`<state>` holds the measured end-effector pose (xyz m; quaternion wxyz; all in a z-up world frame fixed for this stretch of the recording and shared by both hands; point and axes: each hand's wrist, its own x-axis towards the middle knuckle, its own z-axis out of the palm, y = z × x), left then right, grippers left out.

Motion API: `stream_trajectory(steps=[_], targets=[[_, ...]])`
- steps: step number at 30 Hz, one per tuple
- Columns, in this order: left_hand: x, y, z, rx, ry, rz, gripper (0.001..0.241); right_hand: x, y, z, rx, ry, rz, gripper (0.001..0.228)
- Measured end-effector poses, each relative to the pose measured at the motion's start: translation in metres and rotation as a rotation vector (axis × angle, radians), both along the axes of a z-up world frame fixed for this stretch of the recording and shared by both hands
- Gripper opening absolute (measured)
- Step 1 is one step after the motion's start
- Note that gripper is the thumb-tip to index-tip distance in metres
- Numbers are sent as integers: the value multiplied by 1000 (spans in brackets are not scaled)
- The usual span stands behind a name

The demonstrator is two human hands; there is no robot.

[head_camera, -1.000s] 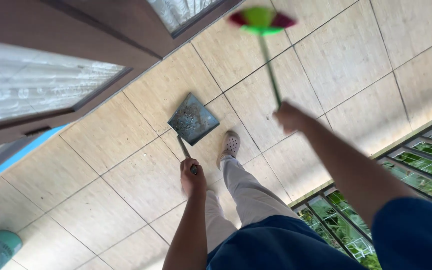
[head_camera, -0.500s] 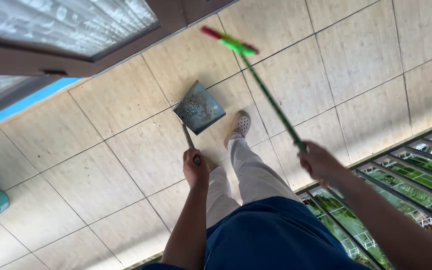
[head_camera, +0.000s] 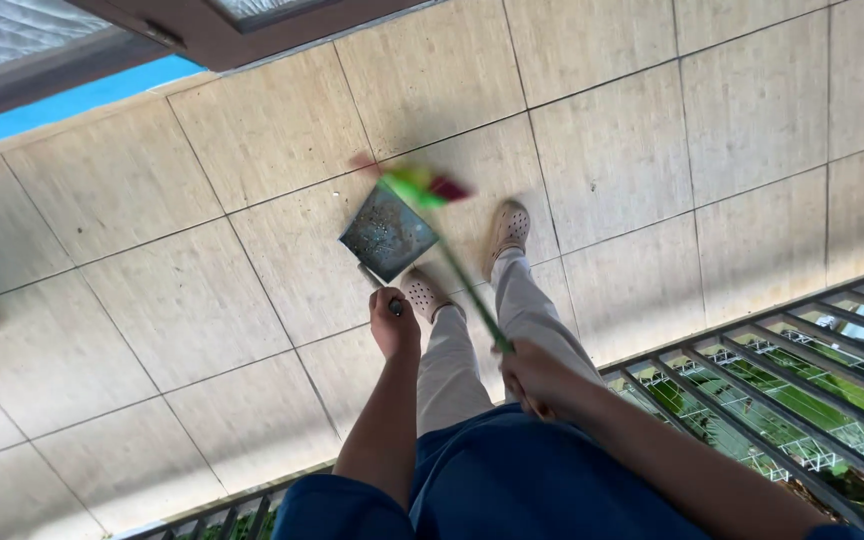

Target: Sweeping dirt and debris on a balcony using a broom and dustpan.

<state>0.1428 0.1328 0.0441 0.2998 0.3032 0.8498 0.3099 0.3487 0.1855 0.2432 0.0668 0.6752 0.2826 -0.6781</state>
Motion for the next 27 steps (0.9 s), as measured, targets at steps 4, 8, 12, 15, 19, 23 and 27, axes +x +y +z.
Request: stream_trajectory(steps=[4, 8, 12, 15, 19, 23, 27], targets=[[-9, -3, -2, 46, -69, 78, 16, -3, -4, 97, -355, 108, -117, 53], [-20, -21, -2, 108, -36, 107, 17, 13, 10, 130, -353, 68, -187, 52], [-23, -50, 20, 122, -70, 155, 17, 26, 49, 104, -245, -90, -28, 52], [-16, -74, 18, 107, -31, 231, 23, 14, 96, 77, 85, -48, 155, 21], [-27, -79, 16, 119, 15, 352, 21, -23, 160, -21, 368, -164, 359, 16], [-23, -83, 8, 3, 25, 453, 21, -29, 184, -154, 332, -142, 250, 41], [-21, -63, -3, -81, 66, 508, 20, -57, 101, -118, 197, -157, 417, 51]])
